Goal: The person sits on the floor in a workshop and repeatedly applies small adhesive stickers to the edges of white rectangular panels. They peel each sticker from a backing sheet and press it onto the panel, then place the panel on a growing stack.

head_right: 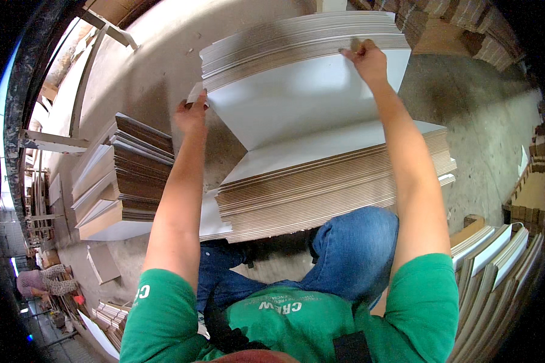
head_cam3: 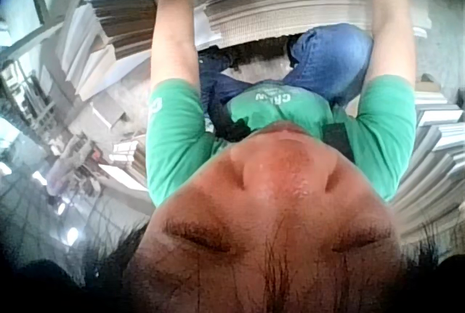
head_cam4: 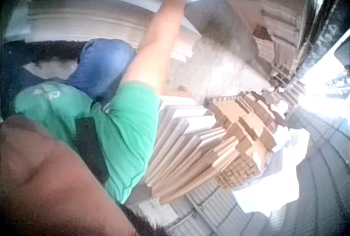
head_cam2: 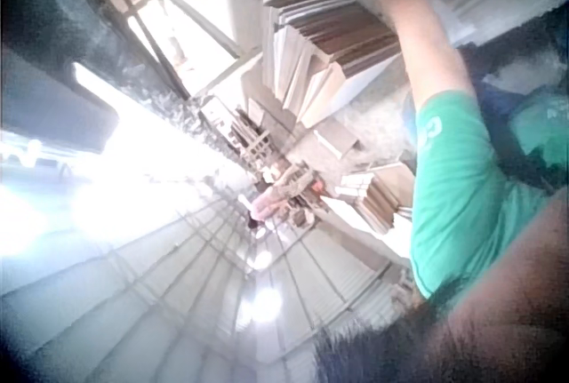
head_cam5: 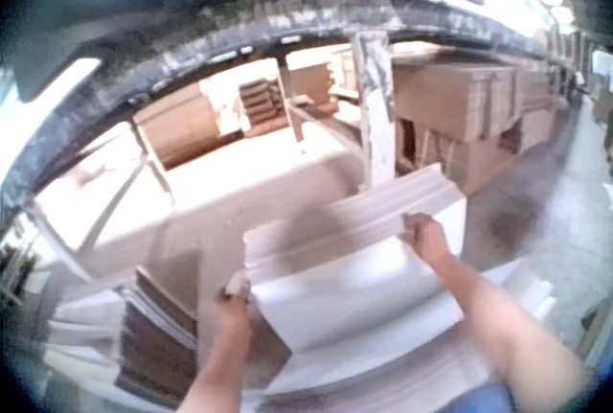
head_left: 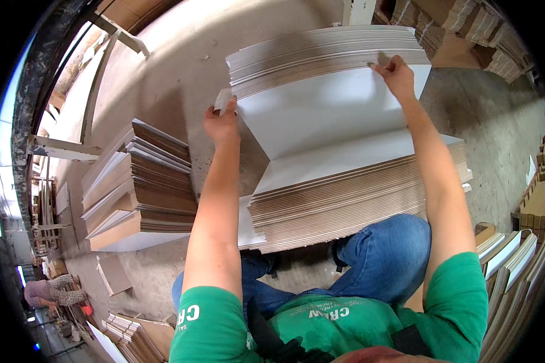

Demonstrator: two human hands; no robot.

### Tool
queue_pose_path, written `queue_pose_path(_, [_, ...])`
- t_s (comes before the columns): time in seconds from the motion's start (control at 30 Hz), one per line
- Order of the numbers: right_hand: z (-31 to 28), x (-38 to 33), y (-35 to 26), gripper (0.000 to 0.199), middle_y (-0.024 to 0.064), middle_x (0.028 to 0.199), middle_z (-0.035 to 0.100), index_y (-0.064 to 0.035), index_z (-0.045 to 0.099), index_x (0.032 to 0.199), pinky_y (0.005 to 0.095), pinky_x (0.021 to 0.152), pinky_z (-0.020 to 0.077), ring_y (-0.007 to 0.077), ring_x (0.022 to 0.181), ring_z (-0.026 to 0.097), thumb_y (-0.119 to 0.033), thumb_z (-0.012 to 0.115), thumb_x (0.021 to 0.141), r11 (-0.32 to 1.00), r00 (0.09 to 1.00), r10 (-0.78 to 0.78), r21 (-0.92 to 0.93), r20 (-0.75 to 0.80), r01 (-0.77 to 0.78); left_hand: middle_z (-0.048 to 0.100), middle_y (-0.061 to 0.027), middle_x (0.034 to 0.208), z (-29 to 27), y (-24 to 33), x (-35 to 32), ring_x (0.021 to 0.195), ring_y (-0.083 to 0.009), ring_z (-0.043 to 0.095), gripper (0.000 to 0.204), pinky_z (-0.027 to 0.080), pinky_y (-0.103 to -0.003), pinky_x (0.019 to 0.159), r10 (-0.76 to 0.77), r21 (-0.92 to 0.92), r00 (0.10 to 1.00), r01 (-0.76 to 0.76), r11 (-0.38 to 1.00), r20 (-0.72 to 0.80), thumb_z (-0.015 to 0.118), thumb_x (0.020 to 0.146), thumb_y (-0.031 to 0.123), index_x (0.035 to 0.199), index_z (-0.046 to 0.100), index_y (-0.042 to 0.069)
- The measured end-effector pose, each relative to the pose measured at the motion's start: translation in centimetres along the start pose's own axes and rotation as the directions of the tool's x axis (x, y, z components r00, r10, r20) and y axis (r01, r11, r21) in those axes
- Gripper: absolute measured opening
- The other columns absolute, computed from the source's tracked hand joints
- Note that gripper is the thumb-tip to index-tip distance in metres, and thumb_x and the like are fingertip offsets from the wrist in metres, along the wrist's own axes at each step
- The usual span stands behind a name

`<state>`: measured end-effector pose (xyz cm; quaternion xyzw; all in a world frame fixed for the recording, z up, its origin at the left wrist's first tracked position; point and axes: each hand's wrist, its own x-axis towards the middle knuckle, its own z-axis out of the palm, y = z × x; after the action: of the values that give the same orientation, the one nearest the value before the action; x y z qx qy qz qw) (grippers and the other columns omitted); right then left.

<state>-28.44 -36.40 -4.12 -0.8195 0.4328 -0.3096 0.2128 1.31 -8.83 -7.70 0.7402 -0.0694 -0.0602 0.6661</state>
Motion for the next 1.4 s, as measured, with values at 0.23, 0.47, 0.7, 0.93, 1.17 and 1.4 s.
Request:
queue_pose_path(0.23, [-1.2,-0.8,-1.6,0.024,0.0071,0.081,0.057,-0.0003,0.051,0.082,0.0260,0.064,0.0507,0.0158,0.071,0.056,0.003,0.068,0.066,0.508,0.939,0.189,0.790,0.287,-0.344,0.057,-0.0104,0.079,-0.3,-1.0,2.3,0.059,-0.0161,0.054,0.070,0.042,-0.027,0.051,0.004,0.098,0.999,-0.007,0.995,0.032,0.076,0.062,0.005,0.119,0.039,-0.012])
queue_pose_path(0.47, [-1.0,-0.6,-2.2,0.020,0.0075,0.080,0.056,-0.0011,0.051,0.081,0.0281,0.064,0.0463,0.0169,0.071,0.056,0.005,0.062,0.065,0.837,0.990,0.040,0.536,0.137,-0.107,0.054,-0.0086,0.090,-3.3,2.8,0.1,0.066,-0.0155,0.051,0.085,0.037,-0.024,0.052,-0.371,0.144,0.912,0.349,0.926,0.177,0.076,0.057,0.009,0.127,0.031,-0.004])
queue_pose_path(0.7, [3.7,-1.9,-1.2,0.015,0.0127,0.079,0.055,-0.0022,0.049,0.078,0.0356,0.065,0.0457,0.0280,0.076,0.054,0.000,0.059,0.068,0.959,0.956,-0.283,0.008,-0.074,0.285,0.052,-0.0104,0.103,-0.5,0.1,1.1,0.077,-0.0178,0.052,0.092,0.038,-0.028,0.060,-0.292,0.103,0.949,0.280,0.954,0.120,0.082,0.057,0.029,0.127,0.031,-0.003])
queue_pose_path(0.93, [-2.3,-0.4,2.0,0.045,0.0098,0.069,0.060,-0.0022,0.055,0.071,0.0354,0.059,0.0444,0.0268,0.062,0.055,-0.044,0.070,0.068,0.993,0.921,0.118,0.024,-0.372,-0.118,0.052,-0.0108,0.102,-1.2,0.3,0.5,0.082,-0.0186,0.049,0.084,0.040,-0.033,0.066,-0.179,-0.004,0.982,0.179,0.984,0.064,0.078,0.059,0.020,0.126,0.033,-0.001])
queue_pose_path(1.17, [-6.1,-6.3,-2.7,0.026,0.0015,0.061,0.052,-0.0032,0.054,0.073,0.0232,0.055,0.0388,0.0090,0.056,0.044,-0.026,0.065,0.079,0.953,0.980,-0.064,0.280,-0.186,0.115,0.046,-0.0168,0.118,-9.3,10.4,-4.2,0.110,-0.0252,0.046,0.083,0.041,-0.037,0.088,-0.099,0.391,0.962,-0.009,0.920,0.256,0.076,0.062,0.021,0.129,0.032,0.001])
queue_pose_path(1.4, [-14.2,-22.2,-4.9,0.025,0.0083,0.101,0.052,-0.0007,0.053,0.102,0.0311,0.079,0.0395,0.0193,0.093,0.047,-0.018,0.055,0.084,0.963,0.932,-0.235,0.197,0.275,0.185,0.058,-0.0187,0.098,-17.9,16.2,-13.3,0.091,-0.0253,0.057,0.065,0.046,-0.034,0.079,0.061,0.462,0.955,-0.196,0.865,0.291,0.073,0.062,0.029,0.113,0.048,-0.003])
